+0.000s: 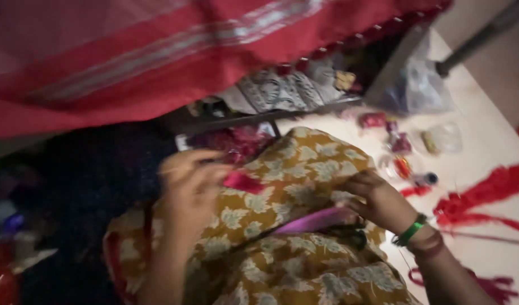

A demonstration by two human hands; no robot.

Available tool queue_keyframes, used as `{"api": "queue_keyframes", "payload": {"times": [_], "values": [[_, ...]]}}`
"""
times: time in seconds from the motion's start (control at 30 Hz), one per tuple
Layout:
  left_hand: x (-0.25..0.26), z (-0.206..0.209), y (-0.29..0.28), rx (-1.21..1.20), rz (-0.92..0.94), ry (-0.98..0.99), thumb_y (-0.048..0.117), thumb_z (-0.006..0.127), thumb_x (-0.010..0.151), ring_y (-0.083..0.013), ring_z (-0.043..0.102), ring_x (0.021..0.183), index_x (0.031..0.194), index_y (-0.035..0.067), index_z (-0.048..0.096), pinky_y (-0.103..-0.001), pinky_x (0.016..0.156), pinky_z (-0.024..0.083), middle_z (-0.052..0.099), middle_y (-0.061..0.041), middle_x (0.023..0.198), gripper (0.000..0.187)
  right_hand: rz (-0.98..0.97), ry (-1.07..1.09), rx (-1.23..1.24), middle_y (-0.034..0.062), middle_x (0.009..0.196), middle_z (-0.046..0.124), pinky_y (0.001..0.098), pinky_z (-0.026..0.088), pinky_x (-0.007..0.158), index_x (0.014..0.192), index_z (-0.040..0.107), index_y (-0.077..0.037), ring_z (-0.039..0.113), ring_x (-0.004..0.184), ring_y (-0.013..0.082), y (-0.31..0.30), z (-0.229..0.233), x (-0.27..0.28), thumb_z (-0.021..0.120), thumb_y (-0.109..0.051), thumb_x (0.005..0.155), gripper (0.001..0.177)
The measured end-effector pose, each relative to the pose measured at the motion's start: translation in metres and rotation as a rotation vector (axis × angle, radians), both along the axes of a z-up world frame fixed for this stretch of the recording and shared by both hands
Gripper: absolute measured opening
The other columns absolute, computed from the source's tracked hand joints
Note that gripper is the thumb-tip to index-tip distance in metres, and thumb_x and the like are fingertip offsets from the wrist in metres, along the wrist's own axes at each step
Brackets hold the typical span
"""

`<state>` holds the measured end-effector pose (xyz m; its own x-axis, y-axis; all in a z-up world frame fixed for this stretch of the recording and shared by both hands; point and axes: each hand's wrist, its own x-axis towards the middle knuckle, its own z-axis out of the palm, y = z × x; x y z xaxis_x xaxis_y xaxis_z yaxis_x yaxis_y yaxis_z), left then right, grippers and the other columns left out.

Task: Tying and trimming decorative tassels onto the edge of a red and silver fabric garment.

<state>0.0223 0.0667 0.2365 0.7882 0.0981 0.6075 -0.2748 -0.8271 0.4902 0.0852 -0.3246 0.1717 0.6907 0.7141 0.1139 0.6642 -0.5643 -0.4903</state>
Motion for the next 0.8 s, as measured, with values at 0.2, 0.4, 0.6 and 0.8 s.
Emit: {"api": "queue_keyframes", "payload": {"times": [0.2, 0.4, 0.6, 0.8], "values": [[0.011, 0.008, -0.05, 0.018, -0.38, 0.048, 0.006, 0.069, 0.089, -0.0249, 0.063, 0.126, 0.089, 0.01, 0.075, -0.048, 0.116, 0.039, 0.075, -0.003, 0.114, 0.007, 0.056, 0.109, 0.432, 0.008, 0.096, 0.074, 0.0296, 0.058, 0.075, 0.12, 0.075, -0.006, 0.071, 0.084, 0.0177, 0.122, 0.108, -0.008, 0.076, -0.007, 0.084, 0.036], [0.031, 0.007, -0.056, -0.278, -0.523, 0.243, 0.009, 0.068, 0.092, -0.0264, 0.064, 0.109, 0.114, 0.0, 0.065, -0.041, 0.095, 0.054, 0.072, -0.017, 0.108, 0.024, 0.139, -0.042, 0.59, 0.0106, 0.101, 0.073, 0.0315, 0.061, 0.078, 0.108, 0.076, -0.009, 0.073, 0.09, 0.0211, 0.139, 0.124, 0.016, 0.072, -0.003, 0.091, 0.019], [0.055, -0.048, -0.07, -0.4, -0.68, 0.415, 0.011, 0.062, 0.105, -0.0202, 0.073, 0.093, 0.087, 0.001, 0.054, -0.04, 0.08, 0.058, 0.072, -0.012, 0.096, 0.022, -0.034, 0.214, 1.437, 0.0128, 0.094, 0.072, 0.0309, 0.062, 0.056, 0.122, 0.061, -0.006, 0.072, 0.072, 0.023, 0.079, 0.155, 0.06, 0.05, -0.016, 0.119, 0.015], [0.086, -0.071, -0.047, -0.173, -0.451, 0.378, 0.007, 0.068, 0.096, -0.0301, 0.063, 0.101, 0.093, 0.005, 0.063, -0.042, 0.084, 0.053, 0.069, -0.016, 0.096, 0.006, -0.259, 0.062, 1.248, 0.0102, 0.103, 0.071, 0.0269, 0.06, 0.068, 0.121, 0.062, -0.004, 0.072, 0.082, 0.0191, 0.021, 0.153, 0.087, 0.048, -0.016, 0.113, 0.02]]}}
